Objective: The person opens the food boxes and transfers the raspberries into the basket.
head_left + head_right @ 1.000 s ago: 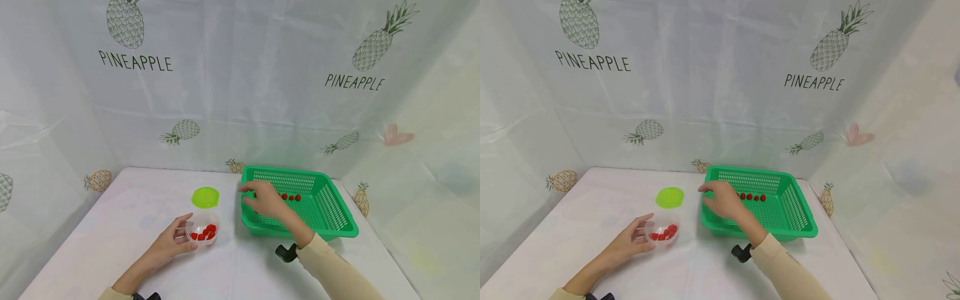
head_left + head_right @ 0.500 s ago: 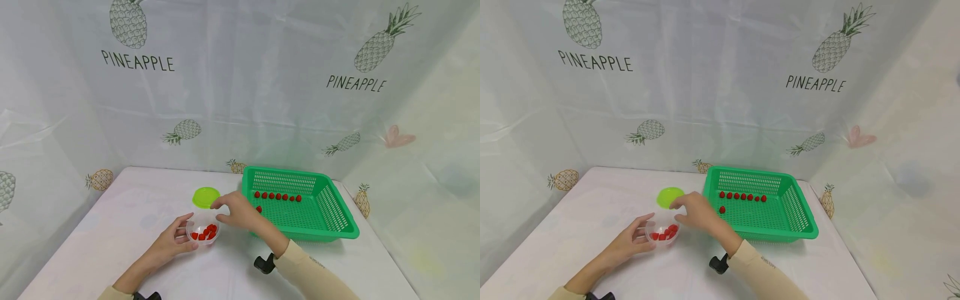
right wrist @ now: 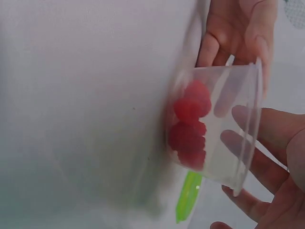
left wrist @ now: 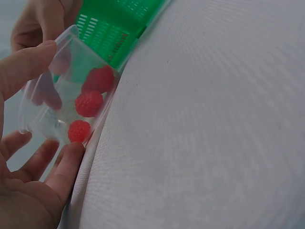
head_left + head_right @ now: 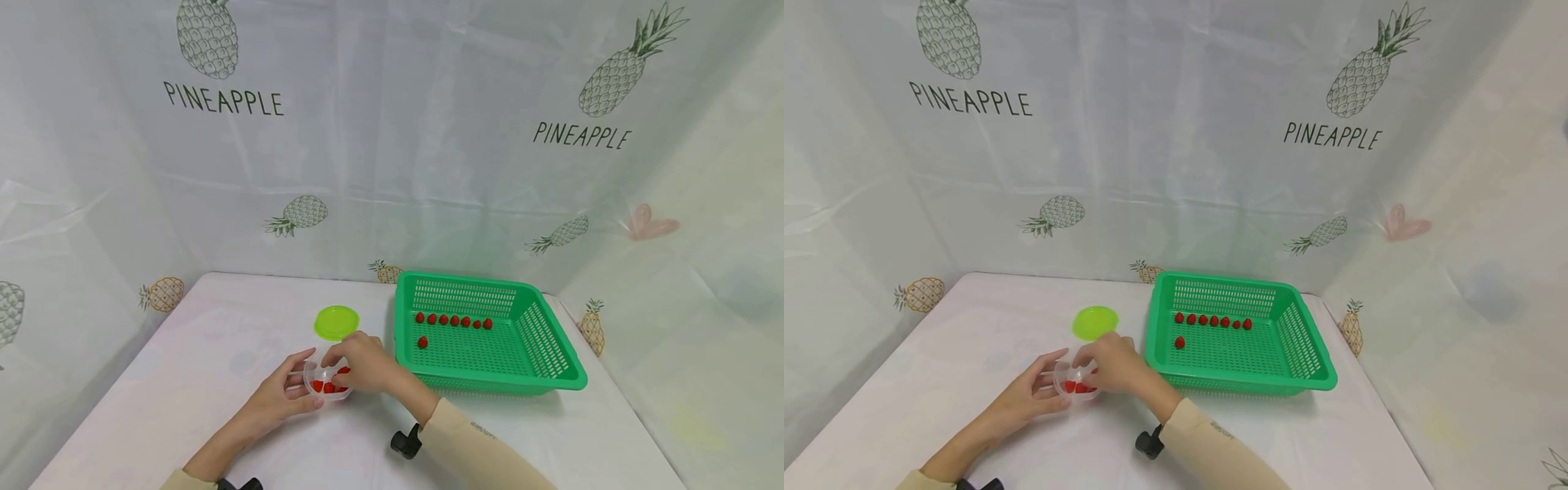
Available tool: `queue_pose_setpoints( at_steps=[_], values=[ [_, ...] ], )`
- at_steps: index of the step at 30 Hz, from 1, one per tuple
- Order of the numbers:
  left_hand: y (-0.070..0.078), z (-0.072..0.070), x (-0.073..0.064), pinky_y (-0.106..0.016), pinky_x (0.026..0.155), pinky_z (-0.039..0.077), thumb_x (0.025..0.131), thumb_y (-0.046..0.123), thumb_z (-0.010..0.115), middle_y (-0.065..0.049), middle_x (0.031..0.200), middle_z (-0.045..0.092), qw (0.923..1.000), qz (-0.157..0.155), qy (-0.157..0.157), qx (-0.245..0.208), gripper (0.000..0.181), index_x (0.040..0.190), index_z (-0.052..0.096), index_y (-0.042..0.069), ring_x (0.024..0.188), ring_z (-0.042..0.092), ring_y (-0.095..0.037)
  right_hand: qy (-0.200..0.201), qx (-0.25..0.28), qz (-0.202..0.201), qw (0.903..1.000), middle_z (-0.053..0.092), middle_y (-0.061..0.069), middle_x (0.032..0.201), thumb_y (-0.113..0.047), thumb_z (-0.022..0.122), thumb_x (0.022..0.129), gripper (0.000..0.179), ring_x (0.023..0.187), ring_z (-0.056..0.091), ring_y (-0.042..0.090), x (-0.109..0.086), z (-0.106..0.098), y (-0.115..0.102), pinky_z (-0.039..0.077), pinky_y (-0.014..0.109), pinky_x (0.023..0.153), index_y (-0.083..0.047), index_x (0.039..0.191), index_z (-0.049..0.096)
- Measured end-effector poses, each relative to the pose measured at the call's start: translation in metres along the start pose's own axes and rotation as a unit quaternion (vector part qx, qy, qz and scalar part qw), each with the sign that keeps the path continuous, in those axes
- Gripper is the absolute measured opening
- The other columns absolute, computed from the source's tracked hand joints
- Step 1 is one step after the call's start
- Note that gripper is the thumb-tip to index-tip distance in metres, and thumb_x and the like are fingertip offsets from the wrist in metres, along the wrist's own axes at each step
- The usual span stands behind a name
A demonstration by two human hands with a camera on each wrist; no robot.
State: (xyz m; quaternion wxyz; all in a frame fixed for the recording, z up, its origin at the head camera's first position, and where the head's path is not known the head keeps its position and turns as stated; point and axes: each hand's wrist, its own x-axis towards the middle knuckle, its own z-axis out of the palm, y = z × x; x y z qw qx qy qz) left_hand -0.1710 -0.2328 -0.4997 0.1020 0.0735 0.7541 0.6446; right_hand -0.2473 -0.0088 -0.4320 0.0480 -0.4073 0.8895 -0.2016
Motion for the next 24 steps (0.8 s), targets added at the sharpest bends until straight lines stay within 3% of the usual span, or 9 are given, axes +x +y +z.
queue_pose_setpoints(
  at_steps=[10,15,24],
  values=[
    [0.001,0.001,-0.001,-0.027,0.099,0.058,0.092,0.02,0.086,-0.02,0.153,0.048,1.0,0.002,-0.003,-0.002,0.094,0.166,0.029,0.023,0.135,0.061,-0.036,-0.009,0.055,0.032,0.9979,0.078,-0.013,0.1,-0.018,0.087,0.09,0.021,0.103,0.067,0.008,0.007,0.017,-0.002,0.042,0.032,0.081,-0.021,0.11,0.083],
    [0.001,0.002,0.0,-0.026,0.099,0.058,0.091,0.021,0.087,-0.017,0.154,0.049,1.0,-0.008,0.002,-0.002,0.094,0.166,0.03,0.025,0.135,0.061,-0.034,0.001,0.042,0.045,0.9981,0.078,-0.015,0.095,-0.019,0.088,0.087,0.02,0.099,0.065,0.003,0.009,0.021,-0.006,0.041,0.033,0.079,-0.023,0.106,0.084],
    [0.001,0.0,-0.001,-0.027,0.099,0.058,0.092,0.021,0.086,-0.022,0.154,0.046,0.9999,0.01,-0.007,-0.003,0.094,0.167,0.028,0.02,0.136,0.06,-0.037,0.015,0.012,0.072,0.9972,0.074,-0.017,0.078,-0.021,0.09,0.085,0.012,0.097,0.059,0.006,0.013,0.028,-0.011,0.039,0.033,0.072,-0.023,0.095,0.084]
  ],
)
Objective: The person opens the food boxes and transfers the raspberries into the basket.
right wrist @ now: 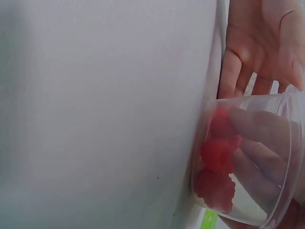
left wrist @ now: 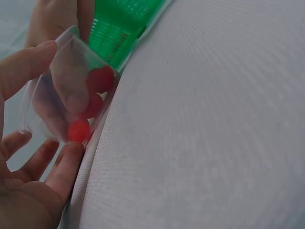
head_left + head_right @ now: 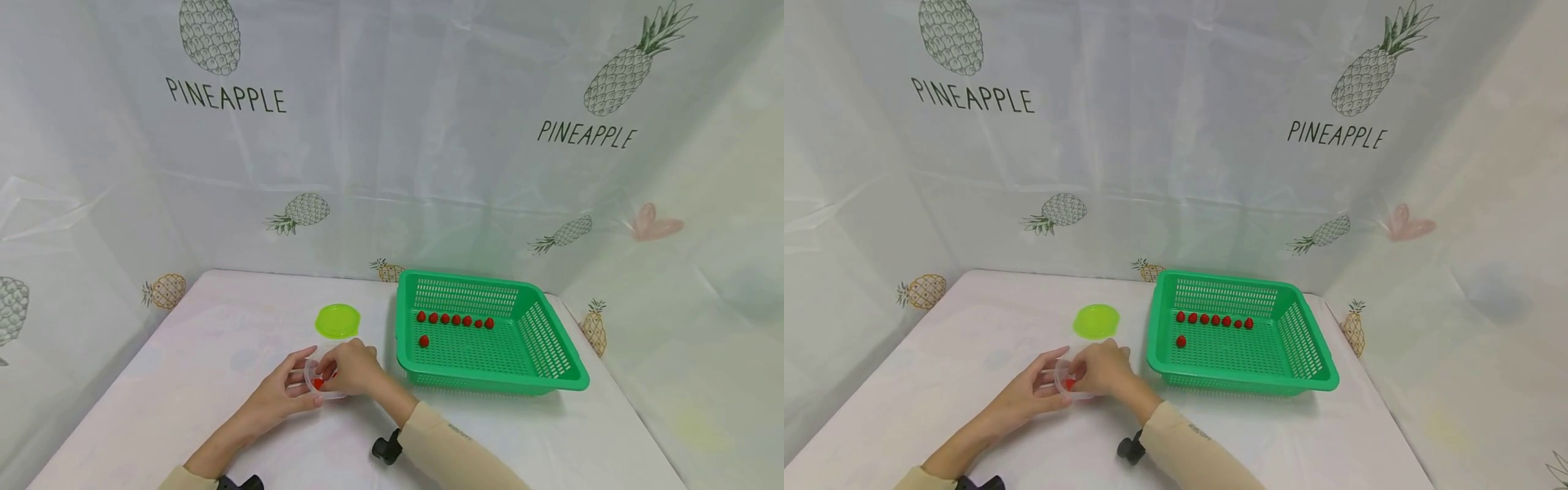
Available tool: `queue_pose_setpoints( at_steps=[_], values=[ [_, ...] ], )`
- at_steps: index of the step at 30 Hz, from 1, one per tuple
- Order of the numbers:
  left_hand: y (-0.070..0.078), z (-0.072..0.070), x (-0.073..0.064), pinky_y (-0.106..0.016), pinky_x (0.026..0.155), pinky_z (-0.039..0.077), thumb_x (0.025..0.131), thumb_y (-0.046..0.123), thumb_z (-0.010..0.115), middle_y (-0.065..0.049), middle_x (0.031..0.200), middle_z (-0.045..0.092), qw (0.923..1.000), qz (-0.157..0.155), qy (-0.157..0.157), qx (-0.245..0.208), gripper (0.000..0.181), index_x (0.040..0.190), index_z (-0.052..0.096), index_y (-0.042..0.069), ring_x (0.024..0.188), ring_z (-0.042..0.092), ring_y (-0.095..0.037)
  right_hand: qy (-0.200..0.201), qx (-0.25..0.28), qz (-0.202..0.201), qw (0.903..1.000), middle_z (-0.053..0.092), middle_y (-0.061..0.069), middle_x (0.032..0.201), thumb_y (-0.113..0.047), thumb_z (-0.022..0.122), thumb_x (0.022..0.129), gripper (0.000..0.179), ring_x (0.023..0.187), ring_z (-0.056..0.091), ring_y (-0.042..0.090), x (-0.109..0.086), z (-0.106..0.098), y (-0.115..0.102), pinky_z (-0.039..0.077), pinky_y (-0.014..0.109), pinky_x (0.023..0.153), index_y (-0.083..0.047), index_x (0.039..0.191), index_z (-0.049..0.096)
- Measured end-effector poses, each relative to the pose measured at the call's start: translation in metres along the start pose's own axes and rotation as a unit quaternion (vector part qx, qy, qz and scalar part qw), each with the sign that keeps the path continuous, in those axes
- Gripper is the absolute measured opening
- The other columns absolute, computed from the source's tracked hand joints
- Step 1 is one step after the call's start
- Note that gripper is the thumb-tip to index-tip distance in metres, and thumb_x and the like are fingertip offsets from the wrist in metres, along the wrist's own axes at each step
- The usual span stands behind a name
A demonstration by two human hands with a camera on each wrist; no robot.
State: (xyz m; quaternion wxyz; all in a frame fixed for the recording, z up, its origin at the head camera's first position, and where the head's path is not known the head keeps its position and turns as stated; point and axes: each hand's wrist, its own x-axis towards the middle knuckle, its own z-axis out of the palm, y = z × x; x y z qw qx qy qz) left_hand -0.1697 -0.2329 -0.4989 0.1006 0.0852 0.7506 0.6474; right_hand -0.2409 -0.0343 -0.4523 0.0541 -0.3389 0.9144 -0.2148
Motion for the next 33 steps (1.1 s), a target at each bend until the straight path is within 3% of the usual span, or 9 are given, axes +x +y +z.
queue_pose_setpoints(
  at_steps=[8,16,20,26,29,33],
  values=[
    [-0.001,-0.001,0.001,-0.027,0.1,0.057,0.091,0.022,0.087,-0.02,0.156,0.045,0.9999,-0.005,0.007,0.011,0.093,0.165,0.032,0.024,0.134,0.061,-0.034,0.0,-0.026,0.037,0.999,0.061,-0.023,0.064,-0.029,0.09,0.085,0.007,0.094,0.051,0.012,0.0,0.003,-0.006,0.038,0.035,0.072,-0.03,0.083,0.084],
    [-0.002,-0.001,0.001,-0.026,0.1,0.057,0.091,0.021,0.087,-0.019,0.154,0.046,0.9998,-0.011,0.009,0.012,0.093,0.166,0.031,0.025,0.134,0.061,-0.033,0.026,-0.012,0.019,0.9994,0.061,-0.024,0.063,-0.026,0.089,0.086,0.012,0.093,0.051,0.01,-0.003,0.003,-0.005,0.036,0.032,0.072,-0.03,0.077,0.082],
    [-0.006,0.0,0.002,-0.026,0.099,0.057,0.092,0.018,0.085,-0.019,0.154,0.046,0.9999,-0.009,0.008,0.006,0.092,0.166,0.03,0.023,0.134,0.061,-0.034,0.034,0.009,0.007,0.9993,0.065,-0.024,0.068,-0.023,0.087,0.087,0.009,0.095,0.056,0.007,-0.004,0.004,-0.002,0.04,0.034,0.076,-0.027,0.081,0.082],
    [-0.006,0.002,0.001,-0.026,0.098,0.057,0.091,0.018,0.086,-0.02,0.155,0.045,0.9999,-0.006,0.008,-0.006,0.094,0.166,0.03,0.021,0.134,0.061,-0.034,0.046,0.069,0.0,0.9966,0.072,-0.02,0.076,-0.017,0.084,0.091,0.005,0.08,0.063,-0.002,-0.008,0.0,0.003,0.046,0.033,0.081,-0.021,0.089,0.082],
    [-0.005,0.002,0.001,-0.026,0.098,0.057,0.091,0.018,0.086,-0.022,0.155,0.045,1.0,0.001,0.007,-0.005,0.094,0.166,0.03,0.019,0.133,0.062,-0.036,0.06,0.088,-0.009,0.9943,0.074,-0.018,0.08,-0.015,0.083,0.092,0.005,0.08,0.066,0.0,-0.009,-0.006,0.006,0.048,0.027,0.08,-0.019,0.092,0.081],
    [-0.003,0.001,0.001,-0.028,0.099,0.058,0.09,0.02,0.087,-0.022,0.156,0.046,0.9999,-0.001,0.011,0.004,0.093,0.165,0.031,0.019,0.132,0.062,-0.036,0.083,0.098,-0.028,0.9913,0.077,-0.013,0.089,-0.013,0.08,0.095,0.006,0.093,0.072,0.013,-0.009,-0.019,0.01,0.052,0.022,0.081,-0.018,0.097,0.082]
  ],
)
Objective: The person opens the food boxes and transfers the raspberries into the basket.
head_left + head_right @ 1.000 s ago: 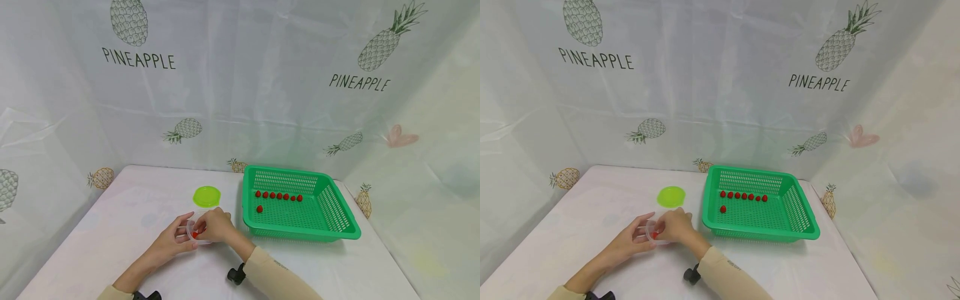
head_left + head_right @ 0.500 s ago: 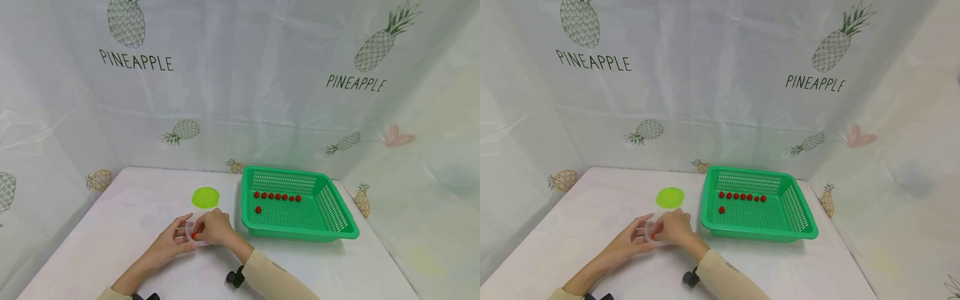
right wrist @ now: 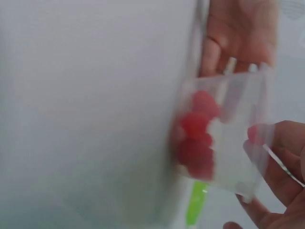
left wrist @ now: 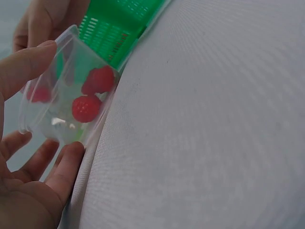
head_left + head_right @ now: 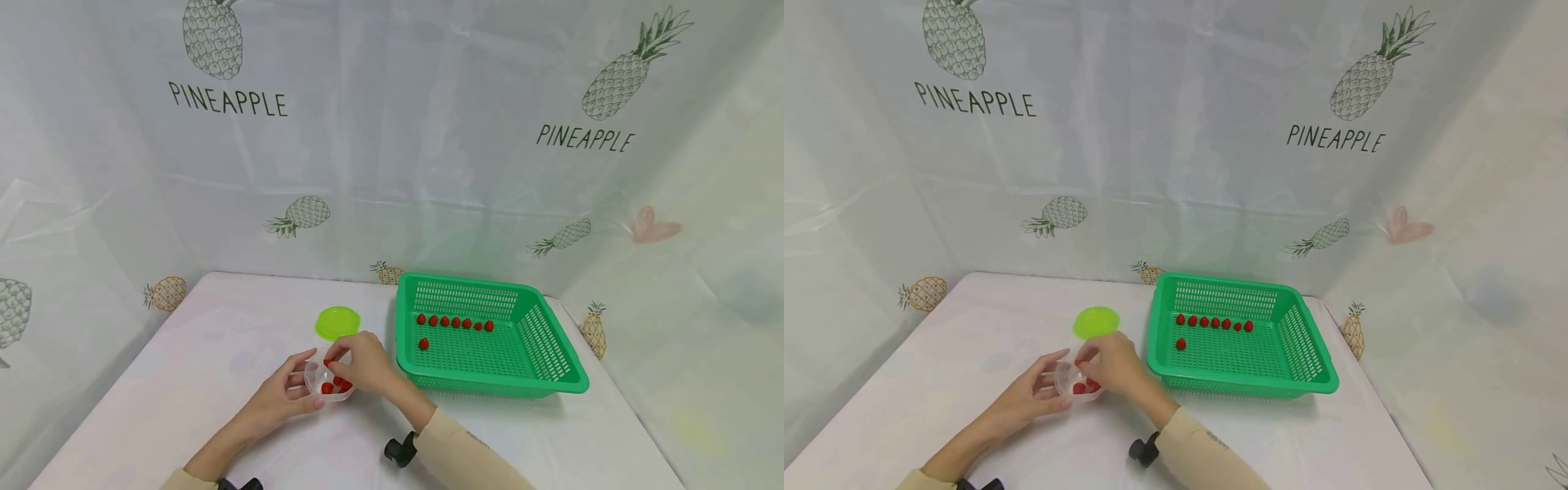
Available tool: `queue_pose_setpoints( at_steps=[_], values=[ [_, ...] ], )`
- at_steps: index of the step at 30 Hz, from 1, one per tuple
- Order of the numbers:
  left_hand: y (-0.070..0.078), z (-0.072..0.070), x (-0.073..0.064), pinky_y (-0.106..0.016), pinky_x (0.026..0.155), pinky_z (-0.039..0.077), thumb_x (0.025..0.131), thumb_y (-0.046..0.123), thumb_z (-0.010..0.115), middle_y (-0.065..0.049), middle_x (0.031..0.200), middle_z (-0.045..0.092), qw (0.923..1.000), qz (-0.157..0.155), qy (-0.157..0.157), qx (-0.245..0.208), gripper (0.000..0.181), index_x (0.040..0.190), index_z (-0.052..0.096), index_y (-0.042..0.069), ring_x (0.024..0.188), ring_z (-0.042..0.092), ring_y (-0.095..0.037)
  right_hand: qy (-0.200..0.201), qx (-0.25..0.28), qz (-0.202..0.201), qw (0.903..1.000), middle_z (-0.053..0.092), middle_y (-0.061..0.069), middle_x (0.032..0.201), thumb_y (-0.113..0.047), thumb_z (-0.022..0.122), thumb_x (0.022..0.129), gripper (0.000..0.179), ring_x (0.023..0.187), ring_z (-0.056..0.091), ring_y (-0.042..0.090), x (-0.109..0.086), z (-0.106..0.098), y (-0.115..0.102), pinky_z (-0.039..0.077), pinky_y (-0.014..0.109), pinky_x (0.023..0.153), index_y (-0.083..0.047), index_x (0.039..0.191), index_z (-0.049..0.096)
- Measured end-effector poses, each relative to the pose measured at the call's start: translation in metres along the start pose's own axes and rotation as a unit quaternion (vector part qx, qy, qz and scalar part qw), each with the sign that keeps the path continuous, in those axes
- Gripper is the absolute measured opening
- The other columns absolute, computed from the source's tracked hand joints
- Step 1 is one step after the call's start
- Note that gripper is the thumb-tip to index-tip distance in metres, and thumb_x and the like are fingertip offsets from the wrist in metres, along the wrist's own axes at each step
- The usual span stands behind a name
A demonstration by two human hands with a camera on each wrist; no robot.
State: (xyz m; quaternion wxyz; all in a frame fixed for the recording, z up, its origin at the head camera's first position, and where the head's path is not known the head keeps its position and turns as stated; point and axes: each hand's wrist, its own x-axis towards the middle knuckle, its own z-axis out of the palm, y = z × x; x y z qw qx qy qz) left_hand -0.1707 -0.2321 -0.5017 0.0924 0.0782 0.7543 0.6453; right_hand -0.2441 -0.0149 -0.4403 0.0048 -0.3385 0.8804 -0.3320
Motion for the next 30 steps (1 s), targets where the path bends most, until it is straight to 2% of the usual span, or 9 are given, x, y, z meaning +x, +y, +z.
queue_pose_setpoints(
  at_steps=[3,8,14,17,22,27,30],
  values=[
    [0.001,0.0,0.001,-0.03,0.099,0.059,0.09,0.021,0.087,-0.021,0.156,0.046,1.0,-0.006,0.003,0.004,0.093,0.165,0.032,0.02,0.132,0.062,-0.035,0.013,0.014,-0.01,0.9998,0.079,-0.007,0.094,-0.013,0.077,0.097,0.007,0.099,0.072,0.019,0.0,-0.014,0.0,0.056,0.027,0.088,-0.016,0.101,0.082],
    [0.001,0.0,0.001,-0.029,0.099,0.059,0.09,0.021,0.088,-0.02,0.156,0.046,0.9999,-0.008,0.004,0.008,0.094,0.165,0.032,0.019,0.132,0.062,-0.034,0.037,0.024,-0.027,0.9987,0.079,-0.005,0.102,-0.012,0.075,0.099,0.009,0.103,0.071,0.014,-0.006,-0.039,0.0,0.058,0.035,0.099,-0.015,0.106,0.08],
    [0.001,0.001,0.002,-0.029,0.099,0.059,0.089,0.02,0.088,-0.02,0.155,0.046,0.9999,-0.008,0.007,0.004,0.095,0.165,0.032,0.02,0.132,0.062,-0.035,0.046,0.04,-0.048,0.997,0.077,-0.002,0.105,-0.007,0.076,0.098,0.014,0.103,0.073,0.016,-0.018,-0.079,0.002,0.061,0.038,0.099,-0.01,0.111,0.08],
    [0.001,0.001,0.001,-0.03,0.099,0.059,0.089,0.02,0.088,-0.02,0.156,0.046,0.9999,-0.01,0.009,0.004,0.095,0.165,0.032,0.02,0.132,0.062,-0.035,0.041,0.033,-0.055,0.9971,0.075,-0.002,0.105,-0.005,0.076,0.098,0.018,0.099,0.073,0.012,-0.023,-0.099,0.01,0.062,0.032,0.094,-0.01,0.115,0.08],
    [0.001,0.0,0.0,-0.029,0.099,0.058,0.09,0.019,0.088,-0.02,0.156,0.045,0.9999,-0.01,0.008,0.002,0.094,0.166,0.032,0.021,0.133,0.062,-0.035,0.028,0.021,-0.038,0.9987,0.076,-0.001,0.11,-0.005,0.076,0.098,0.023,0.097,0.073,0.011,-0.032,-0.129,0.03,0.061,0.026,0.088,-0.01,0.121,0.077],
    [0.002,-0.001,-0.001,-0.027,0.1,0.058,0.09,0.021,0.088,-0.02,0.155,0.046,0.9999,-0.01,0.006,0.007,0.094,0.165,0.032,0.024,0.132,0.062,-0.034,0.03,-0.02,-0.015,0.9992,0.078,-0.002,0.107,-0.007,0.077,0.098,0.019,0.095,0.074,0.012,-0.038,-0.153,0.053,0.061,0.029,0.085,-0.011,0.117,0.079],
    [0.002,0.0,-0.001,-0.026,0.1,0.057,0.089,0.022,0.088,-0.019,0.154,0.047,0.9999,-0.013,0.008,0.008,0.093,0.165,0.033,0.026,0.132,0.062,-0.033,0.029,-0.053,-0.018,0.998,0.077,0.0,0.107,-0.005,0.076,0.098,0.02,0.095,0.074,0.013,-0.043,-0.161,0.07,0.062,0.03,0.085,-0.01,0.116,0.08]
  ],
)
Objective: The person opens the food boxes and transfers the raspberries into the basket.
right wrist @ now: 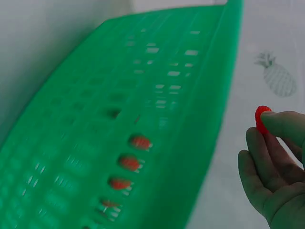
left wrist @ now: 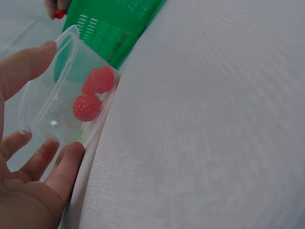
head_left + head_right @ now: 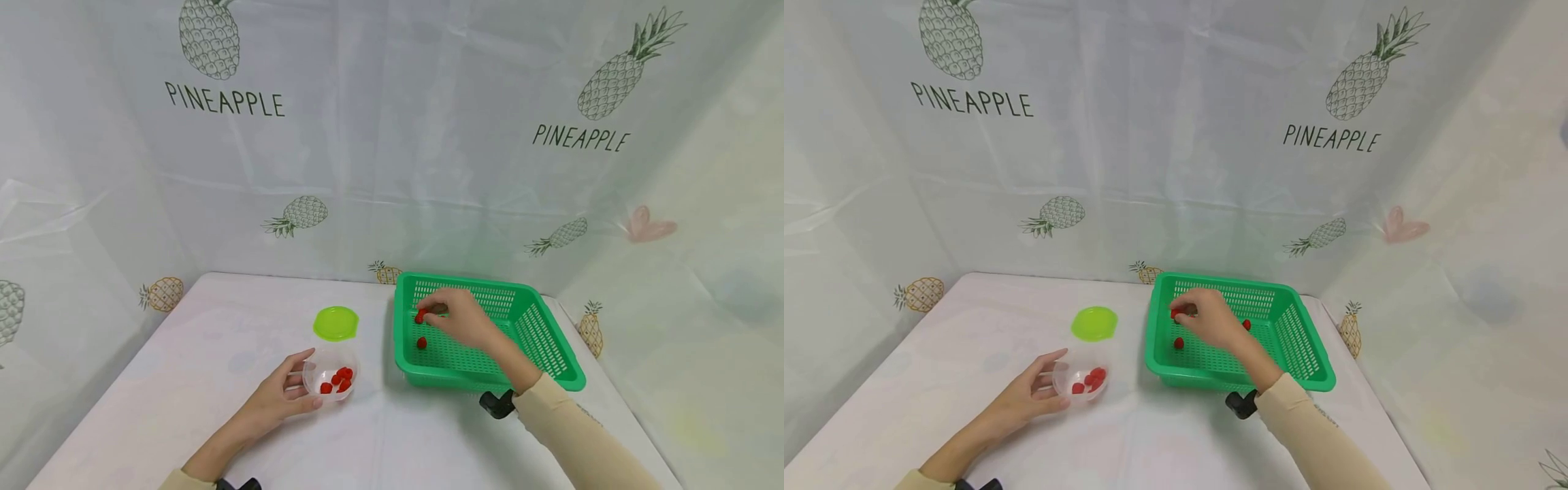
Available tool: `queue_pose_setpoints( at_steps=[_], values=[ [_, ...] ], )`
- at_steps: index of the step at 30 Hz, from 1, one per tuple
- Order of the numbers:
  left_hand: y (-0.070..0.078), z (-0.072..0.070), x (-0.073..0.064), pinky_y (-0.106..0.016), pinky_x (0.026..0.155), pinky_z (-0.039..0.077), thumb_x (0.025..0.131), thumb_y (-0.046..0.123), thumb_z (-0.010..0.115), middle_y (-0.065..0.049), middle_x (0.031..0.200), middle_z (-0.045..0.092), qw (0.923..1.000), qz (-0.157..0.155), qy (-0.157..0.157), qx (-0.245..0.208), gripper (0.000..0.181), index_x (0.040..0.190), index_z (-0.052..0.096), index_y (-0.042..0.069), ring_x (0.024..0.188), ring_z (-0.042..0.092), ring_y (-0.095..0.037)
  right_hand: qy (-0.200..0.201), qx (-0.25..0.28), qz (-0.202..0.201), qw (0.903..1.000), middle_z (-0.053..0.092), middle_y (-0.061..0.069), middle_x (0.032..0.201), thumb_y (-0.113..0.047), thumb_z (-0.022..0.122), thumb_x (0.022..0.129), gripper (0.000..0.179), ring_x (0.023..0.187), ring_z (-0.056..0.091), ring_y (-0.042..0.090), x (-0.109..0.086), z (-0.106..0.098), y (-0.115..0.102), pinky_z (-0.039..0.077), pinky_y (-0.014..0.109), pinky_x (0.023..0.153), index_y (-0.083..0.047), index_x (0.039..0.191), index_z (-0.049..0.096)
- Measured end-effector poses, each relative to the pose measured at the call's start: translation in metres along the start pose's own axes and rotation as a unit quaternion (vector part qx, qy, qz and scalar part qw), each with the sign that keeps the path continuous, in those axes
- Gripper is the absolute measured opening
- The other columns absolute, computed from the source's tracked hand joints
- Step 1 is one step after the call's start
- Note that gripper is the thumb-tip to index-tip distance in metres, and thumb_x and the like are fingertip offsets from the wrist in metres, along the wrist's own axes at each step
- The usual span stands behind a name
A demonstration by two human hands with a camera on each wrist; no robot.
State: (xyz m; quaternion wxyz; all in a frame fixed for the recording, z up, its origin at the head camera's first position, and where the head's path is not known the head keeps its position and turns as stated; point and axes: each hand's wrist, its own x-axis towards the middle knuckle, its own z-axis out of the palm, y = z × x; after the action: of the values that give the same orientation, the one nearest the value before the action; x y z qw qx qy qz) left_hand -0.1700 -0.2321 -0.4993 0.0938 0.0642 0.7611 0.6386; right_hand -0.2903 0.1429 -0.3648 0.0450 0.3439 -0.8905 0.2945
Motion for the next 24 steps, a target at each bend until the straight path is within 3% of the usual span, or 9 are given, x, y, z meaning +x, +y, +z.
queue_pose_setpoints(
  at_steps=[6,14,24],
  values=[
    [0.001,0.001,0.0,-0.025,0.099,0.057,0.089,0.022,0.089,-0.018,0.153,0.049,1.0,-0.004,0.004,0.0,0.093,0.164,0.034,0.027,0.131,0.063,-0.032,-0.022,-0.046,-0.025,0.9984,0.078,0.01,0.108,0.001,0.074,0.097,0.018,0.095,0.074,0.02,-0.007,-0.004,0.029,0.062,0.031,0.082,-0.004,0.114,0.08],
    [-0.001,-0.001,0.001,-0.03,0.102,0.058,0.09,0.021,0.088,-0.02,0.155,0.046,1.0,0.002,-0.002,-0.006,0.093,0.165,0.033,0.023,0.132,0.062,-0.034,-0.084,-0.055,-0.002,0.9949,0.08,0.008,0.112,-0.004,0.071,0.101,0.02,0.1,0.076,0.022,-0.011,0.004,0.053,0.063,0.03,0.082,-0.004,0.119,0.079],
    [0.0,-0.002,0.002,-0.033,0.103,0.058,0.089,0.022,0.089,-0.019,0.155,0.046,1.0,-0.007,0.003,-0.005,0.095,0.165,0.033,0.022,0.133,0.061,-0.034,-0.077,-0.08,0.012,0.9937,0.078,0.008,0.098,0.003,0.075,0.095,0.015,0.087,0.073,0.019,-0.009,0.022,0.068,0.061,0.032,0.075,-0.001,0.11,0.077]
  ],
)
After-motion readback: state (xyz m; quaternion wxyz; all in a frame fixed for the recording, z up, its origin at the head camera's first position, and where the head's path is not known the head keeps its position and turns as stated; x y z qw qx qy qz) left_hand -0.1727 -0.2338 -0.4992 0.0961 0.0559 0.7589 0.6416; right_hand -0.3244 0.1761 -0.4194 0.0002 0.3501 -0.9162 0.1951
